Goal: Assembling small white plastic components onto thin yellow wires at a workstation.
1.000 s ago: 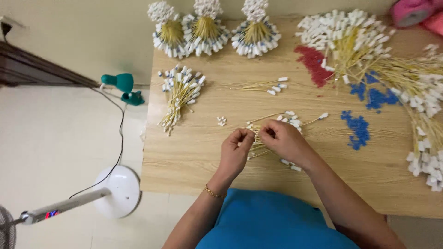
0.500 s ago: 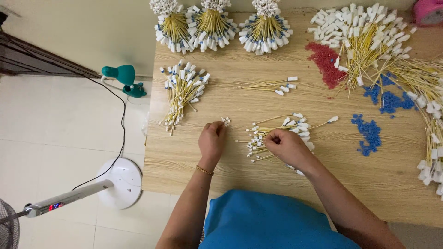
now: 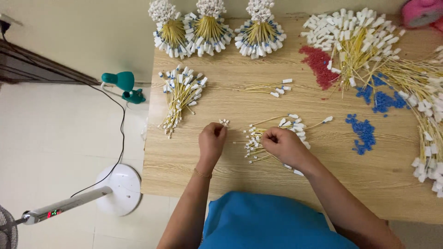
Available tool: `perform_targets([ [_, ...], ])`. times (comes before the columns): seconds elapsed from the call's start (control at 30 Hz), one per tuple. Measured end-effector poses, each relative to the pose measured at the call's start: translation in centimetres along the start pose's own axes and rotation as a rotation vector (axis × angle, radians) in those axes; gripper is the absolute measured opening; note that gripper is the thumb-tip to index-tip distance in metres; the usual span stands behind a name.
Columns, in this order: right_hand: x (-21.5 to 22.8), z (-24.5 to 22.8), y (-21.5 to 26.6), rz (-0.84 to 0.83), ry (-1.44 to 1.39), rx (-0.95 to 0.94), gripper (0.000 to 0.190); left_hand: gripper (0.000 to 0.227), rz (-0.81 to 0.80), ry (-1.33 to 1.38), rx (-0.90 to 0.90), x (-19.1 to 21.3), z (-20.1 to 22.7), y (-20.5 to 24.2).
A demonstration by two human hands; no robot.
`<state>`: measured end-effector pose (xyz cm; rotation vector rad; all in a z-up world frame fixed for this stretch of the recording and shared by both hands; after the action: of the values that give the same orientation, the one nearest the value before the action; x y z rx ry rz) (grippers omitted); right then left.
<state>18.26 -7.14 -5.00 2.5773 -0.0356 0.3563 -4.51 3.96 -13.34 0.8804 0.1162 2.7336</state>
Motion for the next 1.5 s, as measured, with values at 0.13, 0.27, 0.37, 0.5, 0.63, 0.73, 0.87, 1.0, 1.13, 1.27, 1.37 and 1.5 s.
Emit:
perform_targets([
  [0.13, 0.5, -1.8, 0.9, 0.024, -0.066, 0.026, 0.018, 0.011, -0.087, 0.443, 0.086, -0.5, 2.3, 1.3],
  [0.27, 1.0, -3.3, 1.7, 0.053, -0.087, 0.118, 0.018, 0.013, -0.266, 1.020, 0.100, 0.1, 7.4, 3.6],
  [0.37, 1.4, -4.2, 2.6, 0.060, -0.134, 0.148, 0.016, 0.014, -0.364, 1.113, 0.175, 0.2, 9.7, 4.9],
  [0.5, 1.9, -5.5, 4.3, 0.091, -0.102, 0.153, 0.016, 0.014, -0.428, 1.223, 0.178, -0.6, 9.7, 5.9],
  [0.63, 1.9, -5.5, 4.8, 0.123, -0.067, 0.195, 0.016, 0.015, -0.495, 1.258, 0.199, -0.6, 10.1, 6.2],
  [0.73, 2.0, -6.4, 5.7, 0.140, -0.064, 0.285, 0.015, 0.015, -0.534, 1.300, 0.209, -0.3, 11.0, 6.6],
  [0.87, 2.1, -7.3, 6.2, 0.177, -0.028, 0.209, 0.014, 0.014, -0.520, 1.341, 0.218, -0.4, 11.2, 6.7],
  [1.0, 2.2, -7.3, 6.2, 0.192, 0.007, 0.193, 0.016, 0.013, -0.528, 1.342, 0.213, -0.4, 11.3, 6.7],
  [1.13, 2.4, -7.9, 6.5, 0.212, 0.055, 0.124, 0.017, 0.014, -0.521, 1.330, 0.210, -0.5, 11.5, 6.8],
  [1.27, 2.3, -7.8, 6.4, 0.223, 0.087, 0.134, 0.019, 0.015, -0.522, 1.313, 0.206, -0.2, 11.9, 6.8],
  [1.37, 2.4, -8.2, 6.5, 0.207, 0.102, 0.071, 0.021, 0.015, -0.527, 1.286, 0.196, -0.1, 11.8, 6.8],
  [1.5, 2.4, -8.3, 6.5, 0.198, 0.087, 0.088, 0.023, 0.014, -0.478, 1.161, 0.110, -1.1, 10.5, 6.5],
])
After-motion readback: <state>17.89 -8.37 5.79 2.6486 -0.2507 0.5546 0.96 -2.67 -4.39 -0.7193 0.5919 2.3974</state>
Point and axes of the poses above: each hand's wrist, its own y-axis away from the middle knuckle, its own x-axis out of the back of the hand, z = x × y, the point moved 1 cm from there along -y, towards the middle knuckle, and after that the axes turned 3 degrees about -z, right-handed, at the moved point
